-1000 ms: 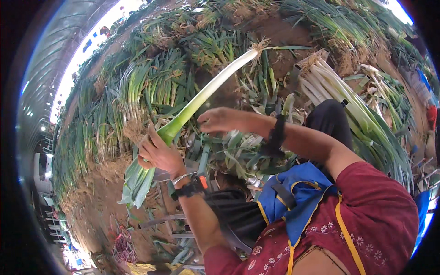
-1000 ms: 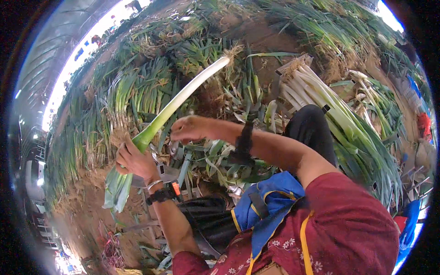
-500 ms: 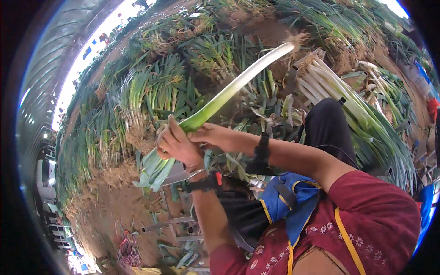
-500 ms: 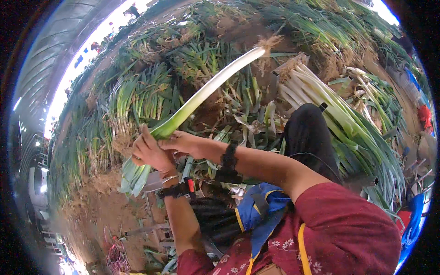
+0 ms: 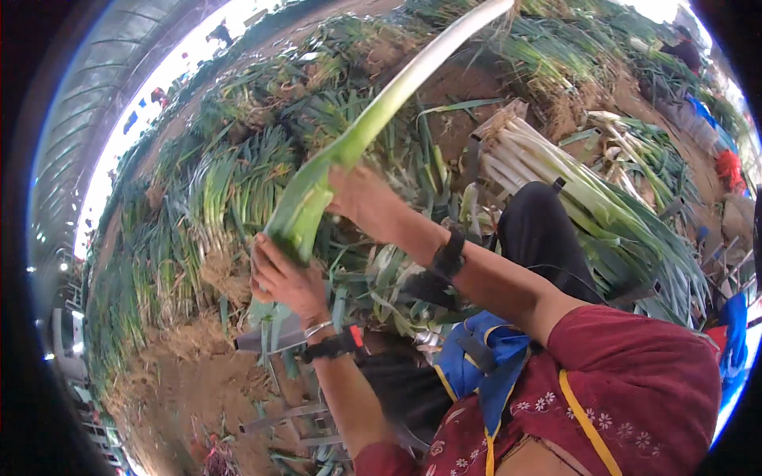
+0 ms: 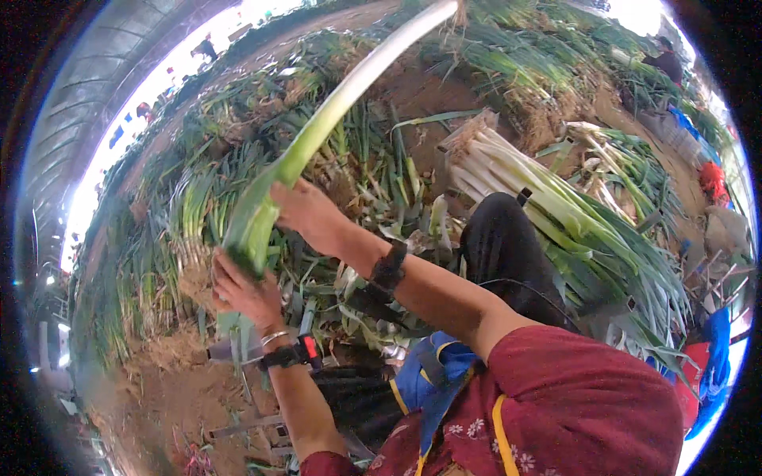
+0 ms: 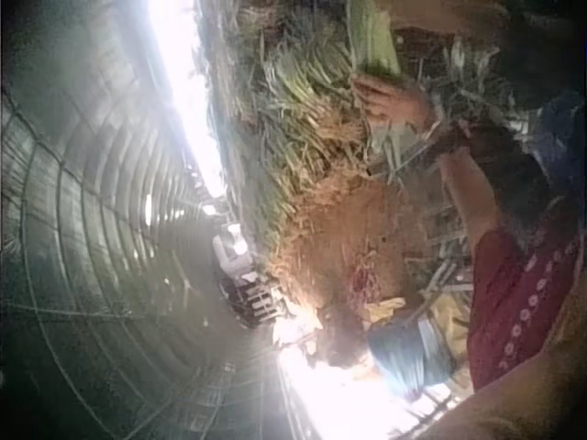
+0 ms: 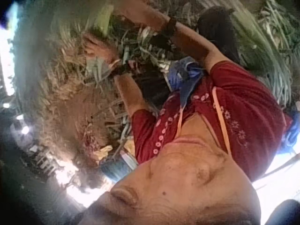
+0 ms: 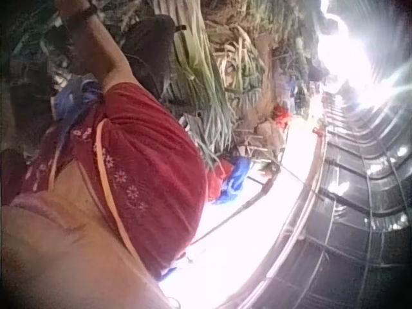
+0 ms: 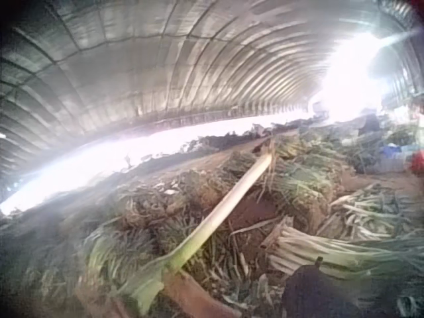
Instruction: The person is cleaning and peeling leeks in an agricultural processing facility.
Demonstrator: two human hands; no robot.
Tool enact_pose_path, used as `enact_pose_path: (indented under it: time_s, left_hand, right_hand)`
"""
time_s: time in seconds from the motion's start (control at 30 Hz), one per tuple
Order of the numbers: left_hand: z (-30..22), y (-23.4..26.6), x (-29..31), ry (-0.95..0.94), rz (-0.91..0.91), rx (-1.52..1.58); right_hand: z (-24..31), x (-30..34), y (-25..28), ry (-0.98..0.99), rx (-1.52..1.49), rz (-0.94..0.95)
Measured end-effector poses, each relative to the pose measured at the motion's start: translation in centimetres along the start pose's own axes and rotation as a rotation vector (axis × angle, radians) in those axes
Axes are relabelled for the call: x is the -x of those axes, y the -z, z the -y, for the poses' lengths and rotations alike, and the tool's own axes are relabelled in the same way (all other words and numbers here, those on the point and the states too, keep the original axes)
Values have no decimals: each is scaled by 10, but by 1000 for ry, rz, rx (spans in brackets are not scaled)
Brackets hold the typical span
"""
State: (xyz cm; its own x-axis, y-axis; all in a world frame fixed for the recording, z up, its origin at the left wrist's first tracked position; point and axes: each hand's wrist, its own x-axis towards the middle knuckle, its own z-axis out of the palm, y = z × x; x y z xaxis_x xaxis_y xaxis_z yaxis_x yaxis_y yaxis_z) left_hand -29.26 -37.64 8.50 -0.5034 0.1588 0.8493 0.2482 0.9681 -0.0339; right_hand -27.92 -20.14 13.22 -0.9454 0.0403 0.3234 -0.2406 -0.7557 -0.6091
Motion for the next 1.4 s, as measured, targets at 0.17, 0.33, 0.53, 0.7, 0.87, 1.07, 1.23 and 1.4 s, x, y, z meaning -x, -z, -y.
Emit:
enact_pose_path:
  time_s: [0.17, 0.33, 0.53, 0.7, 0.87, 1.07, 1.23, 1.4]
  left_hand:
    - [7, 1, -4, 86, 60, 84]
    - [11, -6, 2, 114, 88, 100]
    - [4, 8, 2, 63, 173, 171]
    - [-11, 16, 3, 41, 107, 301]
    - [-36, 40, -8, -96, -79, 317]
    - [-56, 53, -8, -192, -176, 225]
    - [-61, 53, -10, -155, -143, 219]
    - [-60, 39, 1, -95, -105, 255]
  right_hand:
    - [81, -16, -2, 264, -224, 155]
    - [134, -10, 8, 379, -272, 161]
    - [144, -10, 23, 387, -287, 157]
    - [127, -3, 33, 349, -342, 128]
    - [107, -7, 33, 278, -394, 133]
    - [73, -14, 13, 201, -412, 301]
    - [70, -16, 11, 120, -527, 415]
    - [95, -13, 19, 147, -476, 362]
